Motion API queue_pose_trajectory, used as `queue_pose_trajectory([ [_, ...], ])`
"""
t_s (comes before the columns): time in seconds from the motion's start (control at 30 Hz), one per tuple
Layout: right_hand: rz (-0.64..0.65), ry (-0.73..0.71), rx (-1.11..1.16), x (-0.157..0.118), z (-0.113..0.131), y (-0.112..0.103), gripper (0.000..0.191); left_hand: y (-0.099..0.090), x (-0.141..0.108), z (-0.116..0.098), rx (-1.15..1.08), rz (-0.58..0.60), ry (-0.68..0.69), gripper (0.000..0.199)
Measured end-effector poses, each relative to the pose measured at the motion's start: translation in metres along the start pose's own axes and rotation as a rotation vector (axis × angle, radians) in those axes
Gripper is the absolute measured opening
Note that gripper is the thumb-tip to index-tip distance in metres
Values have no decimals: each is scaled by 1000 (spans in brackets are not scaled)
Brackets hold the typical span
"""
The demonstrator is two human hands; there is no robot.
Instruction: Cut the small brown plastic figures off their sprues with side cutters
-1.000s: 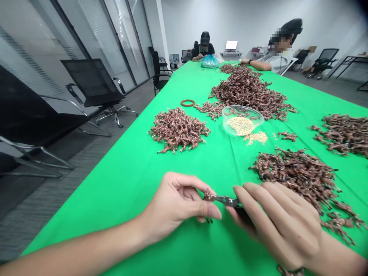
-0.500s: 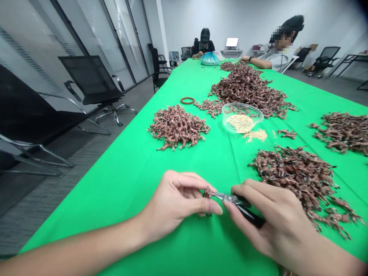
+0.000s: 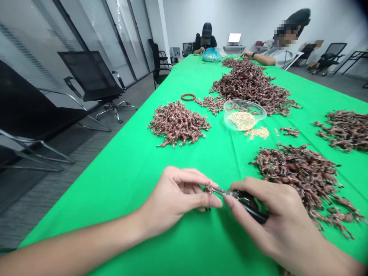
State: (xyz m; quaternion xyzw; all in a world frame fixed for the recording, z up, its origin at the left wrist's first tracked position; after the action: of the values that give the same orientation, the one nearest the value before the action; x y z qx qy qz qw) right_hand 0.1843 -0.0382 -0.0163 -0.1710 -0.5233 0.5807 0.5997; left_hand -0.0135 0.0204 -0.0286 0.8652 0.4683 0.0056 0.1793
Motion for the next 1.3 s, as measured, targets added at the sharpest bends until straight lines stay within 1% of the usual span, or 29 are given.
queue_pose_trajectory([
  [0.2,-1,-1,-1,0,3,1,14,1,0,-3,23,0,17,18],
  [0.3,-20,9,-15,0,4,-2,18,2,-1,-5,44,3,22,16],
  [0.37,51,28,4,1,4,-3,25,3,-2,-6,59,10,47,15],
  [0.47,225,97,114,2,4,-7,35,5,-3,-7,95,14,80,14],
  [0.5,255,120,152,3,4,-8,37,6,-3,-8,98,14,84,14],
  [0.57,262,132,180,4,3,-10,35,6,-2,-8,79,6,82,14],
  [0.63,193,102,130,5,2,-10,28,6,-1,-8,21,-21,74,14],
  [0.73,-38,-52,-47,4,-1,-8,11,4,0,-6,-78,-62,34,18],
  [0.77,-122,-126,-117,2,-2,-7,12,4,0,-6,-105,-66,14,20],
  [0.83,-231,-241,-253,-1,-5,-5,19,3,1,-5,-144,-60,-22,21],
  [0.97,-319,-396,-446,-4,-7,-7,30,2,-1,-5,-159,-40,-61,21],
  [1.1,-397,-576,-566,-3,-4,-16,30,5,-4,-5,-162,-31,-80,23],
  [1.2,-433,-636,-609,-2,-3,-18,28,6,-5,-4,-178,-24,-91,21],
  [1.3,-450,-647,-624,-3,-4,-17,25,7,-4,-4,-178,-19,-84,21],
])
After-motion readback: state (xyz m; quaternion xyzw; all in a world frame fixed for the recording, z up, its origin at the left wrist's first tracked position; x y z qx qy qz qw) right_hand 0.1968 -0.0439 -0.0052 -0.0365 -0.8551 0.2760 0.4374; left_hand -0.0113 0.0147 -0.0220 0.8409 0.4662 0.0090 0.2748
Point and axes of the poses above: each hand's wrist, its own x-axis towards the middle knuckle, its own y-axis out of the palm, z = x × y, the point moved 1 cm from there along x, towards the middle knuckle, and after that the axes turned 10 degrees about -x, right-handed, at the moved point
